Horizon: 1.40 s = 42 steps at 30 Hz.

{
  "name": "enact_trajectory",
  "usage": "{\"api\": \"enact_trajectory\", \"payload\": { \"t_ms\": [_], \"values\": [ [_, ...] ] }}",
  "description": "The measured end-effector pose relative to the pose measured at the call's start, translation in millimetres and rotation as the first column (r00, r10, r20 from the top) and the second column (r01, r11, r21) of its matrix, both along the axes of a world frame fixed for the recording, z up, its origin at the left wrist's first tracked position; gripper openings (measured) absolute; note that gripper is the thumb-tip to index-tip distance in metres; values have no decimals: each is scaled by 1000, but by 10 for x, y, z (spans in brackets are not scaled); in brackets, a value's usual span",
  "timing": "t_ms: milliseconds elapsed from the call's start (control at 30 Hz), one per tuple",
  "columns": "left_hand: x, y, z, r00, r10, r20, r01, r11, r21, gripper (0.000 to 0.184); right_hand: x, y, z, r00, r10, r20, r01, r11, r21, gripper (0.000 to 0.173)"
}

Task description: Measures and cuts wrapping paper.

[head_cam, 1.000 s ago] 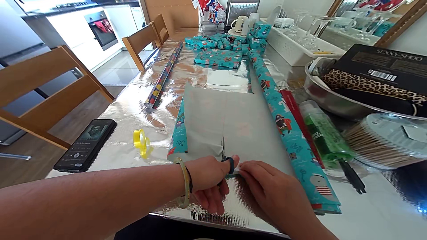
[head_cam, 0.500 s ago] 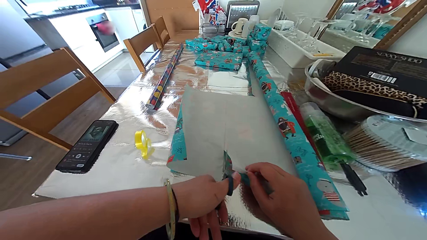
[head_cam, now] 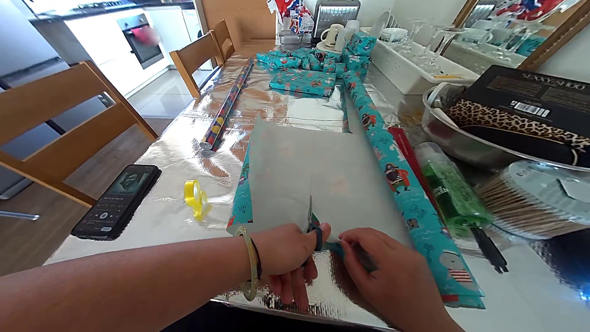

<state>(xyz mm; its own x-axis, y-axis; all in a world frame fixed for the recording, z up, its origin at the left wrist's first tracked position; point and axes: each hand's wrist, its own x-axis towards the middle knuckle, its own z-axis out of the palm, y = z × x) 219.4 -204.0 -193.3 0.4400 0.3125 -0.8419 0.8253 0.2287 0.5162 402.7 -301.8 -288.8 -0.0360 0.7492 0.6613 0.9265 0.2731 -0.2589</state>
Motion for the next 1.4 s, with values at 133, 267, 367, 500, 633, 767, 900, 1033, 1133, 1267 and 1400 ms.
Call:
{"api": "enact_trajectory", "payload": {
  "t_ms": [133, 267, 367, 500, 633, 767, 900, 1033, 1133, 1267, 1400],
  "values": [
    [11, 12, -2, 1000, -8, -5, 8, 1000, 5, 75, -6, 3, 1, 1000, -4, -7, 4, 1000, 6, 25],
    [19, 5, 6, 1000, 5, -15, -5, 1000, 12, 74, 0, 8, -3, 1000, 2, -6, -2, 1000, 8, 24],
    [23, -11, 6, 1000, 16, -16, -15, 1000, 21, 73, -4, 10, -4, 1000, -4, -8, 4, 1000, 7, 24],
    [20, 2, -16, 1000, -2, -4, 2, 1000, 23, 72, -2, 14, -8, 1000, 1, -1, -1, 1000, 7, 25],
    [22, -4, -31, 1000, -7, -10, 7, 999, 48, 70, 2, 14, -8, 1000, -2, 5, 2, 1000, 1, 25],
    [15, -4, -52, 1000, 3, 1, -3, 999, 45, 67, 6, 17, -11, 1000, -4, 6, 4, 1000, 1, 25],
    [3, 19, -42, 1000, -7, 13, 6, 1000, 24, 74, 3, 14, -10, 1000, -12, 8, 12, 1000, -1, 25],
    [20, 82, -11, 998, -50, 24, 50, 998, 24, 80, 0, 5, -3, 1000, -11, -15, 11, 1000, -4, 25],
    [63, 112, -19, 999, -36, 19, 35, 998, 53, 80, -2, 6, 7, 1000, -3, -22, 3, 1000, -1, 24],
    [105, 154, -21, 999, -29, 17, 27, 997, 76, 79, 4, 4, -6, 1000, 1, -22, -1, 1000, 3, 23],
    [131, 183, -18, 999, -35, 15, 33, 995, 90, 80, 5, 4, -5, 1000, 8, -26, -8, 1000, 0, 22]
  ]
}}
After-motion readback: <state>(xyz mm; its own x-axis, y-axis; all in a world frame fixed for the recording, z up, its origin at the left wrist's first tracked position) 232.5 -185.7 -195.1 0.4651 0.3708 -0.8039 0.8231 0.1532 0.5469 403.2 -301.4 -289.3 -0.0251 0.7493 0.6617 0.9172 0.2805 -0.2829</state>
